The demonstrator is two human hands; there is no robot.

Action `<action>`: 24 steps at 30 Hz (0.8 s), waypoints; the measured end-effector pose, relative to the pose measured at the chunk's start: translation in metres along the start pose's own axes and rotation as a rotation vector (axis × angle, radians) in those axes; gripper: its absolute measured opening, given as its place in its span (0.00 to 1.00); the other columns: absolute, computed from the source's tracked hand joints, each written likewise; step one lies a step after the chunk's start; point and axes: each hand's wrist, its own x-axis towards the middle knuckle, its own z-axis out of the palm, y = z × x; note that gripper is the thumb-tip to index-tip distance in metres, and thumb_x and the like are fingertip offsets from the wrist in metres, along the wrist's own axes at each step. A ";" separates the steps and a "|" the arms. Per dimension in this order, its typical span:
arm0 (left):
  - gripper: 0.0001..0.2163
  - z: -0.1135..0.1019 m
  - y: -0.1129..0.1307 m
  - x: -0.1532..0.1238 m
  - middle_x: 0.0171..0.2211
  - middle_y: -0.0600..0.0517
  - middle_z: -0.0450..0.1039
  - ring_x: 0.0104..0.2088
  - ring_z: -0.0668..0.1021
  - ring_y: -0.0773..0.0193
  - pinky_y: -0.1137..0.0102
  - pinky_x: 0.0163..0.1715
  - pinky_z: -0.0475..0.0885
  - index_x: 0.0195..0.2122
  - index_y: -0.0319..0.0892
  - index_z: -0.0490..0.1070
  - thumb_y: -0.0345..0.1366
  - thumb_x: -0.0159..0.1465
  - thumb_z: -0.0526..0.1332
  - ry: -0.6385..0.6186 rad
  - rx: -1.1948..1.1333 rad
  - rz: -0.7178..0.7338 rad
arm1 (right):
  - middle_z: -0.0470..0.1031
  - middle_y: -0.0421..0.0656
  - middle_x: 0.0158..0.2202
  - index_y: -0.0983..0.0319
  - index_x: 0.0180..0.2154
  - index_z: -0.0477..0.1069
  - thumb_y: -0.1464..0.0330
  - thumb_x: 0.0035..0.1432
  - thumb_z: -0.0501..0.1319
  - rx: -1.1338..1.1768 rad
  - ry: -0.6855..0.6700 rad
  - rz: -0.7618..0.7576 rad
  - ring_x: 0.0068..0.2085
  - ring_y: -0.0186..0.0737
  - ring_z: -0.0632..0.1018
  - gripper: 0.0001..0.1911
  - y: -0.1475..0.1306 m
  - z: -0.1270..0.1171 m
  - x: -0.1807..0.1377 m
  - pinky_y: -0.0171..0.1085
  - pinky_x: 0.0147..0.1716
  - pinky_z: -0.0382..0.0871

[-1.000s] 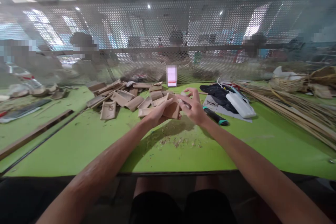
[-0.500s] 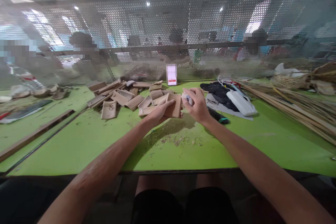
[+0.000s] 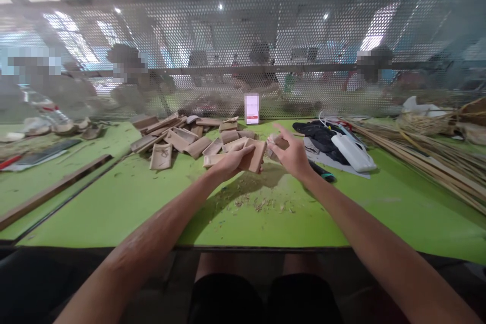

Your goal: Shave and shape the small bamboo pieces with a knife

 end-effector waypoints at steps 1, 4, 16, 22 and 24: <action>0.09 0.000 -0.001 0.000 0.35 0.45 0.76 0.31 0.81 0.57 0.58 0.32 0.82 0.48 0.39 0.68 0.35 0.69 0.59 -0.007 0.003 -0.002 | 0.76 0.45 0.38 0.57 0.54 0.74 0.65 0.60 0.63 -0.036 0.014 -0.033 0.40 0.46 0.74 0.20 0.000 0.000 0.000 0.46 0.46 0.70; 0.08 -0.001 -0.003 0.001 0.37 0.44 0.77 0.33 0.81 0.57 0.59 0.33 0.82 0.46 0.39 0.69 0.35 0.69 0.59 -0.032 -0.013 0.002 | 0.77 0.48 0.35 0.59 0.38 0.78 0.66 0.61 0.62 -0.112 -0.052 -0.180 0.41 0.49 0.74 0.06 -0.001 0.001 0.001 0.48 0.45 0.69; 0.04 -0.001 -0.003 0.008 0.35 0.46 0.76 0.30 0.80 0.59 0.62 0.28 0.81 0.43 0.39 0.67 0.31 0.69 0.55 0.075 -0.035 0.006 | 0.78 0.50 0.41 0.58 0.49 0.79 0.67 0.68 0.53 -0.096 -0.167 -0.285 0.43 0.47 0.76 0.17 0.006 0.013 -0.005 0.45 0.44 0.71; 0.02 0.005 0.002 0.002 0.32 0.47 0.74 0.27 0.79 0.62 0.65 0.25 0.80 0.41 0.39 0.66 0.30 0.69 0.55 0.082 0.057 0.044 | 0.77 0.52 0.42 0.60 0.49 0.78 0.69 0.69 0.49 -0.184 -0.211 -0.349 0.44 0.49 0.75 0.19 0.005 0.015 -0.006 0.47 0.44 0.71; 0.02 0.006 0.003 0.001 0.32 0.47 0.74 0.27 0.78 0.61 0.64 0.25 0.80 0.40 0.39 0.65 0.30 0.70 0.54 0.073 0.077 0.049 | 0.77 0.51 0.41 0.60 0.48 0.78 0.70 0.69 0.48 -0.220 -0.222 -0.361 0.43 0.49 0.74 0.19 0.006 0.016 -0.006 0.47 0.43 0.70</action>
